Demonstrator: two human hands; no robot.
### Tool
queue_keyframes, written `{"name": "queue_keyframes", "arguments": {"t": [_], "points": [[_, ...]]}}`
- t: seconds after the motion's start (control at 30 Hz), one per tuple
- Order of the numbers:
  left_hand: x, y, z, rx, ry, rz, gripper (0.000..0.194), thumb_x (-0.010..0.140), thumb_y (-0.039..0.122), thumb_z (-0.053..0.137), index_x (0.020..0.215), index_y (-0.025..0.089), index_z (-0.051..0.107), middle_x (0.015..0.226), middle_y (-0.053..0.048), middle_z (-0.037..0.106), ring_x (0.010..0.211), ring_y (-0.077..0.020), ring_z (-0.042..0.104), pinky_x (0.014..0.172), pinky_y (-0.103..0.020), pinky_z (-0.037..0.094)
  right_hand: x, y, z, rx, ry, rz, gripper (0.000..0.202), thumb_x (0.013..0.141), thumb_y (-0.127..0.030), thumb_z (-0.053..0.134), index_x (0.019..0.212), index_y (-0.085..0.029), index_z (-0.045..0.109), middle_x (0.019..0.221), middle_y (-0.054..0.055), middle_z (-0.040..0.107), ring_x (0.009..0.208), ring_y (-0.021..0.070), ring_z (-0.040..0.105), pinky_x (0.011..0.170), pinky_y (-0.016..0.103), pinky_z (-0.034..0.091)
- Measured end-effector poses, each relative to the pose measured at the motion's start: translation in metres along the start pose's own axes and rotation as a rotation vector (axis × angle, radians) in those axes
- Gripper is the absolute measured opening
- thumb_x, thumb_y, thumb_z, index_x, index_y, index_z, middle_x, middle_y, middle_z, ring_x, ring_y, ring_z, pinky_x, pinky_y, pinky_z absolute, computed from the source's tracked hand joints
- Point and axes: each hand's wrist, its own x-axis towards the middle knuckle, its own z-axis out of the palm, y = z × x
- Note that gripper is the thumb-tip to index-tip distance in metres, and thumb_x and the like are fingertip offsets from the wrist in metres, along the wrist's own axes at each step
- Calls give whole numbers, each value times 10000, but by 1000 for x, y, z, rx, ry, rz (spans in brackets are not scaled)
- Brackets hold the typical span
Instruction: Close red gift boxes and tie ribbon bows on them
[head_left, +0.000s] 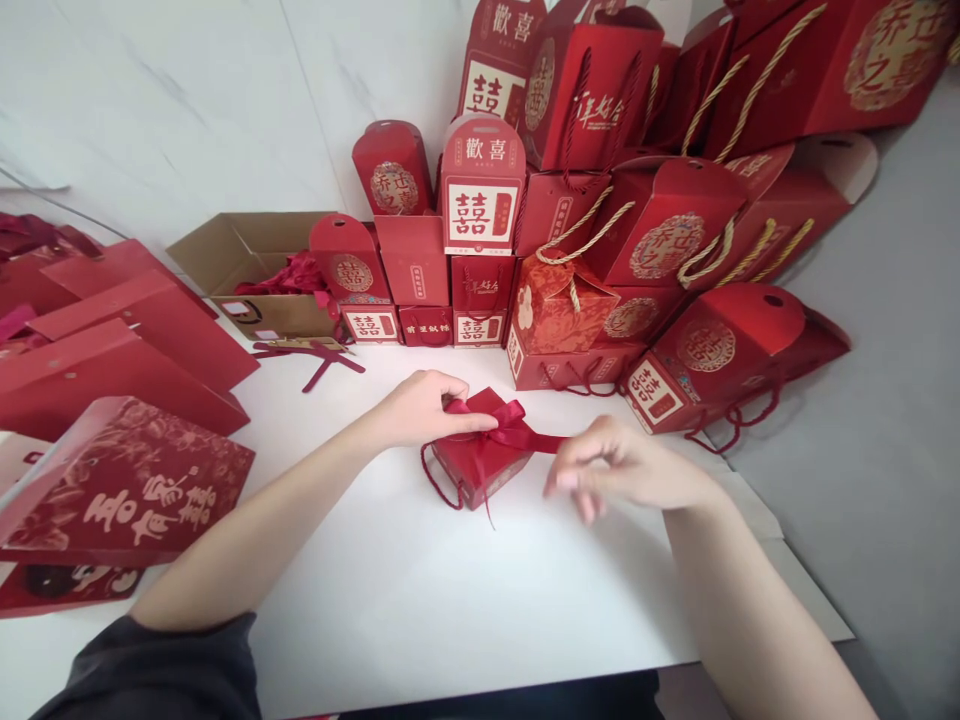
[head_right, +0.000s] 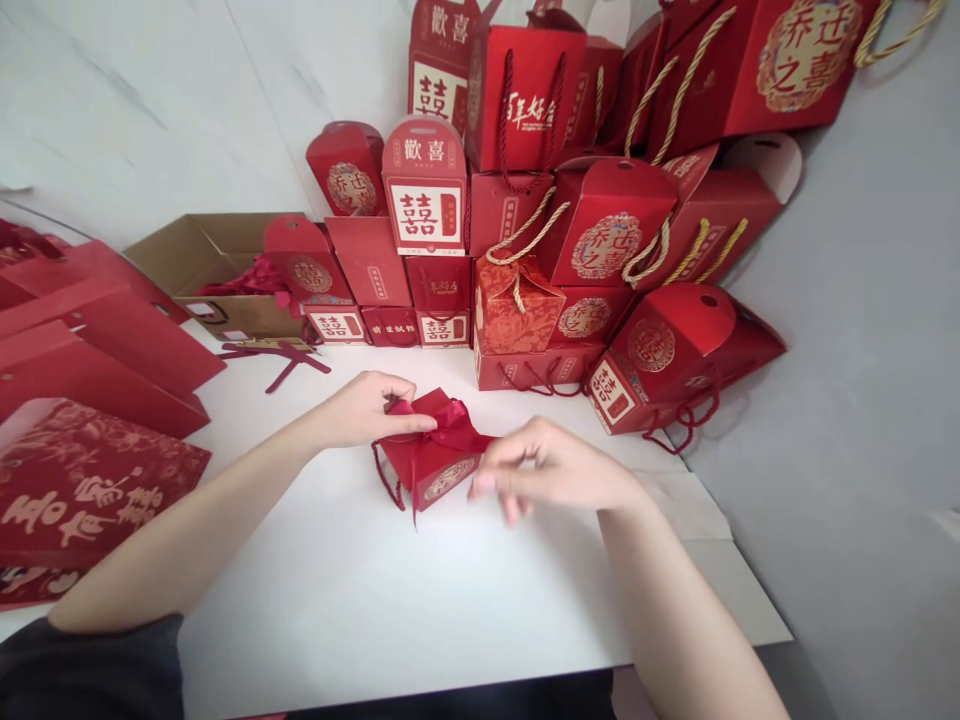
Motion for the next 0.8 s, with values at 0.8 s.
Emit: {"name": "queue_keyframes", "arguments": {"t": [0.8], "points": [[4, -5, 6, -6, -1, -37, 652, 639, 673, 705, 572, 170, 295, 545, 70, 264, 560, -81, 249, 528, -231, 206, 12, 11, 7, 331, -93, 287, 467, 843, -587, 589, 769, -139, 695, 486, 6, 648, 327, 94, 554, 370, 178, 424]]}}
